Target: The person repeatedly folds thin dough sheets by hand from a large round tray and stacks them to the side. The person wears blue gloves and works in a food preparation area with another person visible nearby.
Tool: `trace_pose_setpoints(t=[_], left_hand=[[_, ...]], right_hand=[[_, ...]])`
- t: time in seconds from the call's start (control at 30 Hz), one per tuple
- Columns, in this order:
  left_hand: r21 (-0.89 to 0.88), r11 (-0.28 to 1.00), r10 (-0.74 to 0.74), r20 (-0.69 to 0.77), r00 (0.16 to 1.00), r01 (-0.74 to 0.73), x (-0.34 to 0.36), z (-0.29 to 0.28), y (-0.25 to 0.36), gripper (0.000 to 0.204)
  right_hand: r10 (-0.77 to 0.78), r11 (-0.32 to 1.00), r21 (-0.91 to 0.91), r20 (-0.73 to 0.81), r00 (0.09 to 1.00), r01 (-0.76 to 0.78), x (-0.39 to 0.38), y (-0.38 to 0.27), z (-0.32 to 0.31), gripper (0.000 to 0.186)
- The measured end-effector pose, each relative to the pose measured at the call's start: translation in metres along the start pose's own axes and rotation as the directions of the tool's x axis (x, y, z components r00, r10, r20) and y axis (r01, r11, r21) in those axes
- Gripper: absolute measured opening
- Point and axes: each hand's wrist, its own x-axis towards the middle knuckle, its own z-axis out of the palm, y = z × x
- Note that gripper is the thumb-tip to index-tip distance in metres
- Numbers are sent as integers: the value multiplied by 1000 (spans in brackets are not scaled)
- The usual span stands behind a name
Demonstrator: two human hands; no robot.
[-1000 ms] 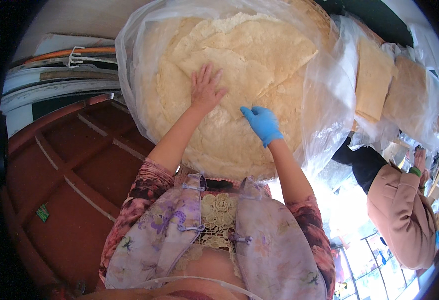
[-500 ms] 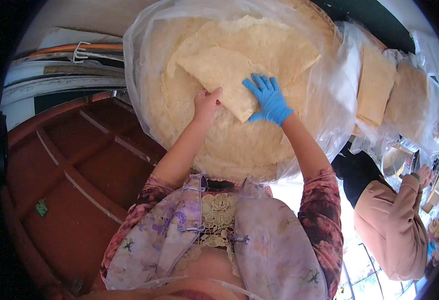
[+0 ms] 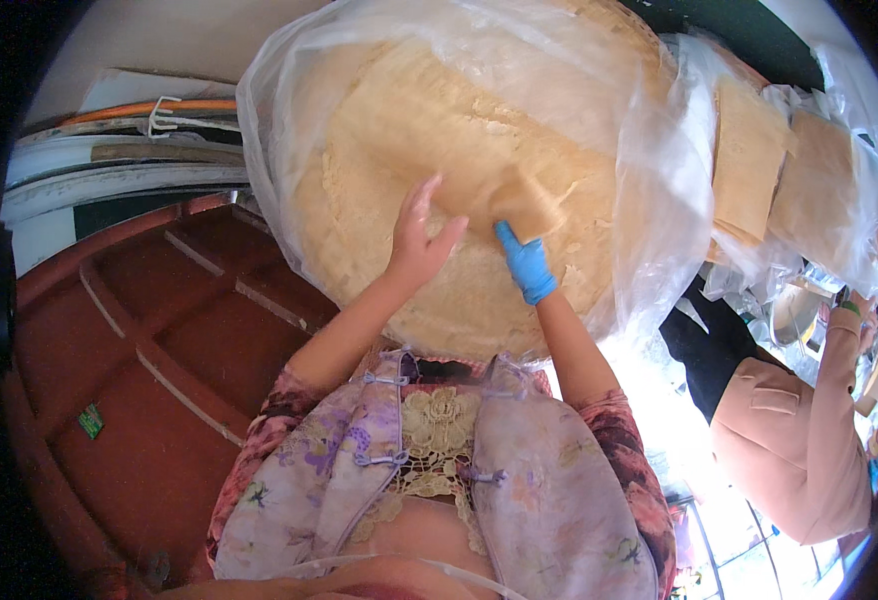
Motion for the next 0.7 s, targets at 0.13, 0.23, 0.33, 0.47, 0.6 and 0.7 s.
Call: trace_pose_setpoints(t=[0.13, 0.23, 0.33, 0.47, 0.6, 0.7], left_hand=[[521, 840, 101, 120, 988, -149, 43, 31, -44, 61], [542, 828, 62, 167, 984, -144, 56, 46, -63, 62], [331, 943, 46, -57, 997, -25, 49, 51, -62, 59], [-691, 662, -556, -192, 809, 291, 17, 51, -46, 46], [-863, 55, -642, 354, 680, 502, 2, 44, -32, 35], [-840, 191, -642, 284, 712, 507, -6, 17, -14, 35]], right_hand=[[330, 800, 498, 101, 939, -335, 18, -11, -11, 41], [406, 646, 620, 216, 888, -446, 25, -19, -17, 41], [394, 498, 735, 281, 875, -460, 27, -23, -18, 41], [353, 338, 814, 356, 865, -473, 15, -23, -11, 42], [371, 356, 798, 356, 858, -485, -13, -20, -2, 48], [520, 753, 439, 60, 852, -491, -35, -31, -8, 50]])
